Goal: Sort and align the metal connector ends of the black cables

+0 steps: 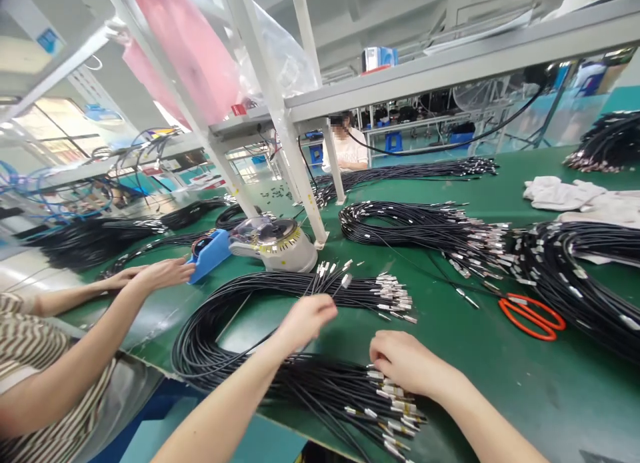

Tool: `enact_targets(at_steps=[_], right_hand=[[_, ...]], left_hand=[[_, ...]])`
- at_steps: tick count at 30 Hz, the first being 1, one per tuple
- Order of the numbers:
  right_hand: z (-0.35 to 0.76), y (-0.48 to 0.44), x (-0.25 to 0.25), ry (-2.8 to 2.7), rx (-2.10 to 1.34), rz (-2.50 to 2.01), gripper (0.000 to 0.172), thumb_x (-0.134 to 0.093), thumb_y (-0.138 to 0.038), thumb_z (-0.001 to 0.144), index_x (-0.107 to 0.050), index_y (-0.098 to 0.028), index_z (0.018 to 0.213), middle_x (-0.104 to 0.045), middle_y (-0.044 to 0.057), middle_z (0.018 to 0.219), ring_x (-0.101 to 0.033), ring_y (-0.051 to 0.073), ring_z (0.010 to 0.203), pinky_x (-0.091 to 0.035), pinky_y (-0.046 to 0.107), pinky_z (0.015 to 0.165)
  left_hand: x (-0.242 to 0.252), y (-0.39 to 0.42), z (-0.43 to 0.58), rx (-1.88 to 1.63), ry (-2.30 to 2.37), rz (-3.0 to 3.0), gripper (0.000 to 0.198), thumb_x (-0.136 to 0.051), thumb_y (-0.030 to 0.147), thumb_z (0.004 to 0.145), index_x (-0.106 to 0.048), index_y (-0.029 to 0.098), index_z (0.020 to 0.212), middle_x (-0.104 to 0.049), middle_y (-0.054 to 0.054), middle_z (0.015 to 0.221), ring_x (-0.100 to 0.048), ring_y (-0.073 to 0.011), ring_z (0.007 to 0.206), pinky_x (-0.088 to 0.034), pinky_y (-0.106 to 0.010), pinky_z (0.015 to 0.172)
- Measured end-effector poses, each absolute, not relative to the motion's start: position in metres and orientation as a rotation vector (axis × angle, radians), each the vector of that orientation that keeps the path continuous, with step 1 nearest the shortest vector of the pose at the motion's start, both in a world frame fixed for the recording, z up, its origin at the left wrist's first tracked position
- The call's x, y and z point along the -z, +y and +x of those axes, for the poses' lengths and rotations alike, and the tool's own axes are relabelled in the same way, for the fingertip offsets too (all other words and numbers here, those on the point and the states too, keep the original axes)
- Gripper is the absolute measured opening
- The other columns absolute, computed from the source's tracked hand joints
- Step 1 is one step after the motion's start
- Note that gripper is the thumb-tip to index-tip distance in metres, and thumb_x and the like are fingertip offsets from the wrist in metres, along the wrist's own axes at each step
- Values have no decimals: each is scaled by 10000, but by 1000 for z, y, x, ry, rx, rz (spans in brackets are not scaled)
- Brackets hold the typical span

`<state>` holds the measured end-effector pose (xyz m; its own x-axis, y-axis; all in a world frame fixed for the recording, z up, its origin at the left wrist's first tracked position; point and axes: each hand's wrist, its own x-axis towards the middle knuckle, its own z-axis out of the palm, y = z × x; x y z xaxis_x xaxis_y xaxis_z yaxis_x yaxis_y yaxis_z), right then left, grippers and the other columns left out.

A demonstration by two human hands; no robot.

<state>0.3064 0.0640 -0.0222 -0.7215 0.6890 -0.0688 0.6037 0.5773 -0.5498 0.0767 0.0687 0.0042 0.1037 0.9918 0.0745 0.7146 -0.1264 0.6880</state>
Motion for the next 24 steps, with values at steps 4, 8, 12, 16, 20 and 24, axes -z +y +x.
enact_targets(at_steps=[4, 8, 12, 16, 20, 24], right_hand=[[309, 61, 20, -2679, -871, -1081, 142, -457, -91, 719, -542, -203, 708, -581, 11, 773, -533, 155, 716, -379, 225, 619], [311, 63, 22, -2675, -850, -1089, 149, -461, -57, 681, -511, -195, 656, -578, 9, 736, -517, 150, 666, -367, 226, 581], [311, 67, 19, -2478, -838, -1069, 159, -437, -103, 784, -522, -196, 686, -590, -2, 685, -513, 139, 628, -373, 232, 592], [305, 70, 18, -2295, -828, -1027, 148, -446, -137, 820, -536, -196, 718, -592, -5, 701, -518, 140, 649, -385, 241, 625], [301, 72, 21, -2158, -936, -1086, 116, -463, -204, 839, -538, -194, 752, -593, -3, 697, -522, 146, 646, -389, 240, 602], [306, 74, 23, -2278, -941, -1082, 188, -415, -257, 887, -538, -201, 757, -593, -8, 688, -525, 148, 640, -376, 255, 622]], left_hand=[[-26, 83, 18, -1110, 1899, 1666, 272, -334, 367, 849, -501, 167, 773, -536, 11, 665, -466, -72, 396, -324, -170, 352], [-10, 89, 26, -1226, 1885, 1611, 228, -443, 320, 798, -522, 156, 936, -554, -2, 766, -506, -71, 429, -400, -185, 393], [4, 78, 81, -1133, 1711, 1926, 440, -531, 220, 748, -445, 193, 1179, -504, -71, 1111, -554, -78, 588, -484, -268, 659], [-7, 58, 111, -524, 1292, 2248, 199, -408, 246, 855, -598, 187, 866, -618, -26, 876, -579, -147, 773, -429, -265, 753], [-6, 49, 113, -321, 1194, 2035, 247, -372, 241, 871, -586, 176, 765, -602, 23, 662, -551, -115, 649, -396, -207, 639], [7, 47, 117, -381, 1347, 1999, 248, -405, 281, 866, -558, 182, 697, -562, 31, 622, -500, -114, 606, -339, -205, 566]])
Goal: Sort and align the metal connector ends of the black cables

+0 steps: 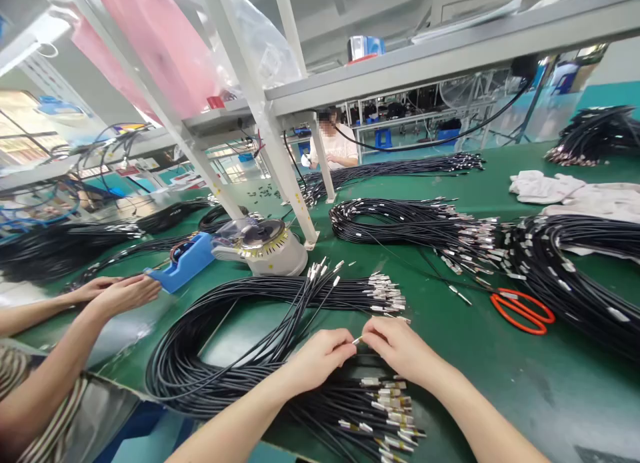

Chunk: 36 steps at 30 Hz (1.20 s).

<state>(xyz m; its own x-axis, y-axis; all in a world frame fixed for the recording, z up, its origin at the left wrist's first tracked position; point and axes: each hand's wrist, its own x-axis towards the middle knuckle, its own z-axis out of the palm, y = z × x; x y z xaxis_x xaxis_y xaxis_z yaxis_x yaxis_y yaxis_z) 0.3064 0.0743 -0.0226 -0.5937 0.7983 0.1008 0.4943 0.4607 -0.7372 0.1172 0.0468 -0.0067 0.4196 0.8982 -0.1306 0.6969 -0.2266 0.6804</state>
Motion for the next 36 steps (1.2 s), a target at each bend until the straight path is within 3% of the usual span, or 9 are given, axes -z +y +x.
enact_targets(at_steps=[3, 9, 36], right_hand=[[310, 75, 20, -2429, -873, -1046, 306, -328, -260, 925, -491, -197, 673, -564, -2, 666, -505, 147, 639, -356, 259, 620], [307, 75, 17, -2522, -940, -1041, 316, -301, -244, 919, -388, -199, 619, -475, -23, 593, -431, 129, 567, -325, 238, 554], [299, 70, 30, -2633, -785, -995, 316, -335, -193, 902, -482, -194, 622, -539, 14, 615, -483, 151, 595, -351, 243, 580]], left_hand=[[12, 47, 122, -369, 1430, 2072, 277, -394, 300, 879, -536, 193, 667, -571, 24, 647, -497, -127, 624, -312, -220, 572], [17, 48, 124, -357, 1381, 2201, 251, -362, 250, 889, -474, 195, 672, -561, 17, 722, -506, -133, 674, -319, -223, 602], [17, 50, 125, -165, 1296, 2366, 284, -328, 195, 897, -548, 172, 718, -612, -31, 763, -569, -165, 715, -391, -244, 648]])
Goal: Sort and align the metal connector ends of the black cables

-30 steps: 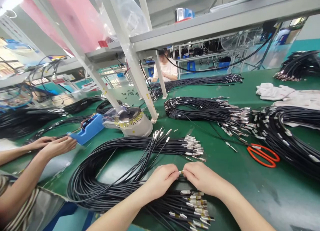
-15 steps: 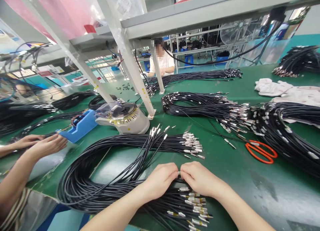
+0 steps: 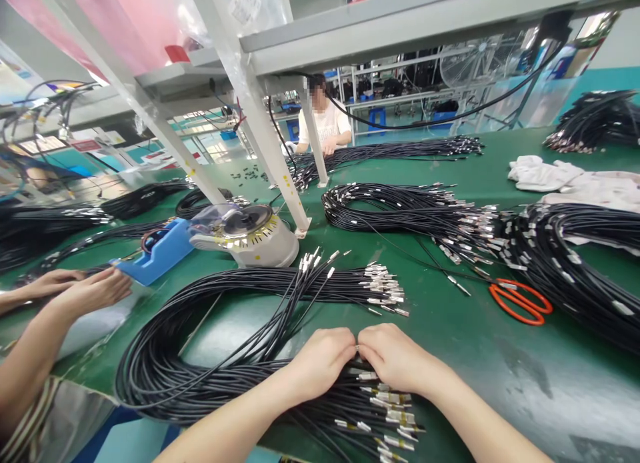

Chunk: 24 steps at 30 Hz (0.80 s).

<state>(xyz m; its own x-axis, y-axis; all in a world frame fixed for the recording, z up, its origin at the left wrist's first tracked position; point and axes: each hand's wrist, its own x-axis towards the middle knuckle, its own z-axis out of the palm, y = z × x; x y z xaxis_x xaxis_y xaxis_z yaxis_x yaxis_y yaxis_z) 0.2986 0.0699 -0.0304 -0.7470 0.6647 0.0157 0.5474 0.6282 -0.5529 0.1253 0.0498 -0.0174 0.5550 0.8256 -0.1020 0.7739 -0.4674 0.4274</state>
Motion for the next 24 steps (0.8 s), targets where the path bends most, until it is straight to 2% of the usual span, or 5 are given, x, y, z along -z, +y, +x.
enact_targets(at_steps=[10, 15, 19, 21, 24], right_hand=[[294, 70, 30, -2659, -713, -1013, 336, -349, -188, 890, -513, -186, 597, -564, 26, 602, -496, 157, 583, -352, 250, 564], [298, 74, 25, -2392, -1137, -1003, 324, -340, -225, 896, -547, -177, 652, -552, -1, 613, -503, 135, 589, -401, 228, 575], [312, 76, 16, -2138, -1514, -1046, 256, -381, -316, 884, -568, -166, 796, -552, -5, 660, -530, 131, 602, -433, 223, 558], [319, 75, 10, -2113, -1605, -1087, 176, -457, -304, 838, -551, -169, 902, -532, -32, 615, -512, 122, 557, -426, 224, 543], [326, 73, 2, -2128, -1647, -1011, 247, -530, -230, 759, -502, -188, 1002, -520, -61, 607, -485, 113, 556, -409, 226, 567]], left_hand=[[22, 50, 126, -164, 1323, 2331, 289, -334, 198, 881, -571, 170, 717, -623, -40, 758, -571, -170, 717, -399, -253, 663], [20, 54, 122, -357, 1297, 2082, 277, -362, 218, 862, -545, 175, 659, -574, 0, 676, -530, -133, 654, -398, -225, 632], [12, 59, 110, -658, 1263, 1760, 279, -395, 305, 861, -569, 162, 698, -531, 19, 606, -498, -110, 567, -394, -210, 557], [3, 63, 98, -853, 1314, 1671, 280, -437, 334, 845, -592, 156, 695, -546, 12, 599, -505, -115, 584, -399, -215, 571], [-17, 71, 69, -1154, 1425, 1598, 263, -515, 342, 802, -610, 153, 646, -585, -5, 640, -516, -114, 611, -399, -209, 573]])
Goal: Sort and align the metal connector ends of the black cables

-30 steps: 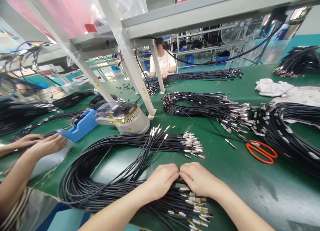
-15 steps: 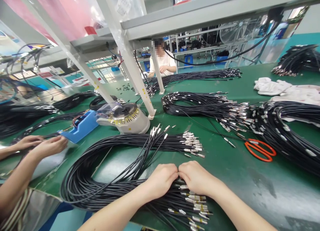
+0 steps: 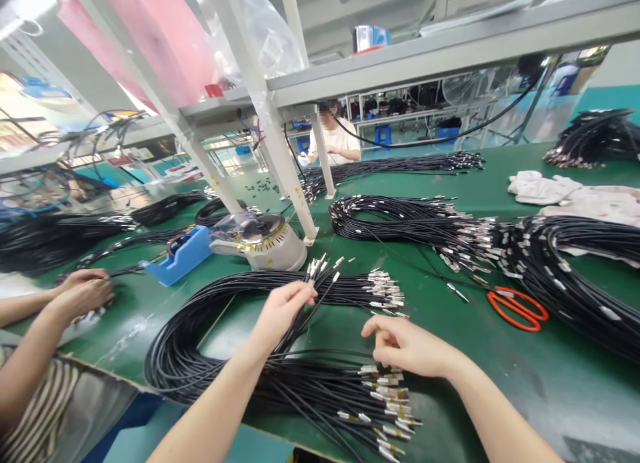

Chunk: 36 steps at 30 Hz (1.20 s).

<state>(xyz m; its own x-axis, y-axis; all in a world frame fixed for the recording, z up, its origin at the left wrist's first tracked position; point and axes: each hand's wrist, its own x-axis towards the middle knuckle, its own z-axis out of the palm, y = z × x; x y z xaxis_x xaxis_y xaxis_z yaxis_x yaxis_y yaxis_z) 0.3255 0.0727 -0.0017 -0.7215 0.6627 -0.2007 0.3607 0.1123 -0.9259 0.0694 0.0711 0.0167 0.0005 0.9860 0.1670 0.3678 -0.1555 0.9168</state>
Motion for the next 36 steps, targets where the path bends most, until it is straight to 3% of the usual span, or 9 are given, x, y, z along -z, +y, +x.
enact_targets(at_steps=[5, 8, 11, 15, 19, 26, 31, 34, 36], right_hand=[[327, 71, -1, -2038, -1779, -844, 280, -548, -234, 740, -480, -198, 1009, -530, -40, 712, -519, 112, 629, -427, 245, 620], [328, 75, 4, -1866, -1893, -875, 264, -543, -267, 751, -480, -196, 997, -526, -29, 768, -561, 104, 581, -443, 249, 566], [330, 80, 10, -1763, -1905, -919, 230, -522, -264, 760, -498, -170, 968, -546, -21, 760, -556, 86, 508, -410, 232, 503], [332, 85, 13, -1702, -1843, -899, 180, -492, -231, 767, -530, -146, 921, -590, 1, 760, -559, 93, 533, -423, 253, 546], [336, 87, 10, -1651, -1826, -909, 185, -476, -179, 741, -533, -149, 915, -612, 1, 729, -572, 109, 547, -431, 269, 562], [339, 90, 12, -1574, -1788, -909, 220, -485, -163, 714, -533, -146, 928, -609, 6, 734, -584, 122, 570, -444, 280, 590], [331, 88, 21, -1896, -1696, -1041, 184, -504, -201, 742, -568, -153, 908, -616, 11, 721, -551, 122, 570, -411, 242, 547], [325, 81, 19, -2286, -1549, -1041, 149, -557, -198, 714, -624, -161, 842, -599, 0, 675, -533, 128, 592, -387, 219, 536], [323, 76, 15, -2456, -1403, -1013, 117, -573, -181, 695, -640, -166, 789, -595, 4, 708, -527, 127, 617, -378, 208, 539]], left_hand=[[-35, 91, 24, -1665, 1548, 1216, 267, -548, 399, 760, -600, 144, 819, -488, 37, 634, -289, -24, 369, -213, -165, 339], [-25, 95, 30, -1683, 1548, 1191, 298, -572, 327, 722, -540, 160, 968, -510, 4, 822, -443, -37, 444, -384, -184, 417], [-12, 82, 66, -1399, 1534, 1522, 482, -556, 228, 724, -409, 213, 1183, -480, -53, 1079, -566, -85, 653, -486, -246, 619], [-11, 56, 123, -608, 1277, 2230, 293, -492, 255, 814, -507, 229, 1105, -578, -45, 1016, -565, -181, 884, -462, -307, 766], [-11, 51, 150, -246, 1354, 2463, 231, -372, 254, 893, -582, 187, 963, -640, -54, 861, -572, -213, 820, -443, -335, 745], [-13, 60, 131, -304, 1281, 2445, 211, -450, 234, 866, -645, 206, 792, -669, -2, 773, -533, -175, 748, -396, -270, 700], [-35, 91, 94, -729, 1615, 2175, 246, -444, 262, 855, -640, 192, 722, -637, 14, 655, -558, -133, 637, -406, -232, 646], [-38, 116, 74, -825, 1985, 2114, 230, -437, 273, 855, -637, 182, 787, -643, -8, 676, -587, -156, 654, -424, -251, 651], [-32, 125, 69, -745, 2139, 2144, 189, -465, 223, 832, -625, 165, 914, -659, -55, 821, -605, -199, 751, -434, -290, 684]])
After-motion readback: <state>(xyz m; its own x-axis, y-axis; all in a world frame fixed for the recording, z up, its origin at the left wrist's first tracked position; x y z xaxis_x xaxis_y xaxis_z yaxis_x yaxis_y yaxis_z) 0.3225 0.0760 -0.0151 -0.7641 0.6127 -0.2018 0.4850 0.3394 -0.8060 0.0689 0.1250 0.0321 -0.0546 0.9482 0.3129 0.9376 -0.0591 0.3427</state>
